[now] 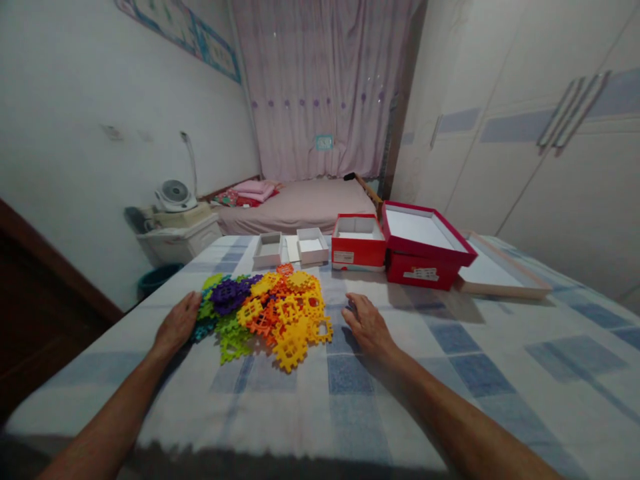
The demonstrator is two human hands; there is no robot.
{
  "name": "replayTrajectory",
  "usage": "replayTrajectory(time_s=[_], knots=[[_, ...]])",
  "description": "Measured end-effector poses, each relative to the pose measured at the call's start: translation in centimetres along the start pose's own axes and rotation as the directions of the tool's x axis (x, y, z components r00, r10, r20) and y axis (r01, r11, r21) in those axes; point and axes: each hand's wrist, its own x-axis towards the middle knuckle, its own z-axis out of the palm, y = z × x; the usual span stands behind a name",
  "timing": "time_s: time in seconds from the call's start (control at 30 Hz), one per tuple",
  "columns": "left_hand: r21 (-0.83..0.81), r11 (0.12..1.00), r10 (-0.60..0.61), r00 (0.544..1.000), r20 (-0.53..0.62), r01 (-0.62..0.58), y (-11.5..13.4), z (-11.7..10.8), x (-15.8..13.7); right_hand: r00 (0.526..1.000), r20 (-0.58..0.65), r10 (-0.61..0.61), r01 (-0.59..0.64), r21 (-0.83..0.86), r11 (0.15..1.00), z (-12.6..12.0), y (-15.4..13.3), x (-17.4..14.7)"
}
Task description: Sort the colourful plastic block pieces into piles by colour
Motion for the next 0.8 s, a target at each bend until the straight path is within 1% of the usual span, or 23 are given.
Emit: replayTrajectory(time_s=[0.03, 0.1, 0.17, 0.23, 0.3, 0.37, 0.5, 0.63, 0.7, 0.8], knots=[[-0.041, 0.998, -0.037, 0.999, 0.006, 0.037, 0.4, 0.3, -0.2, 1.000, 0.000, -0.025, 0.025, -0.033, 0.999, 0.2, 0.1, -0.1], [-0.153, 0.985, -0.075, 0.997, -0.003, 0.074, 1.7, 0.8, -0.6, 0.996, 0.014, -0.087, 0.088, -0.095, 0.992, 0.3, 0.1, -0.4], [-0.263, 0.962, -0.082, 0.996, -0.047, 0.067, 3.0, 1.1, -0.9, 0.991, 0.038, -0.125, 0.130, -0.144, 0.981, 0.2, -0.1, -0.6], [-0.361, 0.930, -0.114, 0.989, -0.095, 0.072, 4.1, 1.2, -1.1, 0.989, 0.066, -0.133, 0.143, -0.180, 0.973, 0.1, -0.3, -0.8], [-0.405, 0.911, -0.137, 0.981, -0.134, 0.072, 5.0, 1.3, -1.4, 0.987, 0.088, -0.134, 0.149, -0.205, 0.967, 0.1, -0.4, -0.8], [-0.431, 0.901, -0.121, 0.980, -0.160, 0.041, 6.0, 1.5, -1.7, 0.985, 0.101, -0.143, 0.162, -0.218, 0.963, 0.2, -0.4, -0.8], [-0.437, 0.896, -0.013, 0.980, -0.198, -0.076, 8.6, 1.9, -2.2, 0.980, 0.118, -0.161, 0.185, -0.228, 0.956, 0.3, -0.3, -0.9], [-0.373, 0.904, 0.128, 0.965, -0.229, -0.209, 11.6, 2.3, -2.6, 0.973, 0.139, -0.183, 0.210, -0.219, 0.953, 0.3, -0.2, -0.9], [-0.338, 0.902, 0.205, 0.955, -0.213, -0.269, 13.1, 2.7, -3.0, 0.969, 0.150, -0.197, 0.226, -0.206, 0.952, 0.3, -0.2, -0.9], [-0.282, 0.887, 0.337, 0.930, -0.149, -0.366, 15.2, 3.7, -3.8, 0.970, 0.145, -0.196, 0.221, -0.187, 0.957, 0.3, -0.2, -0.8]])
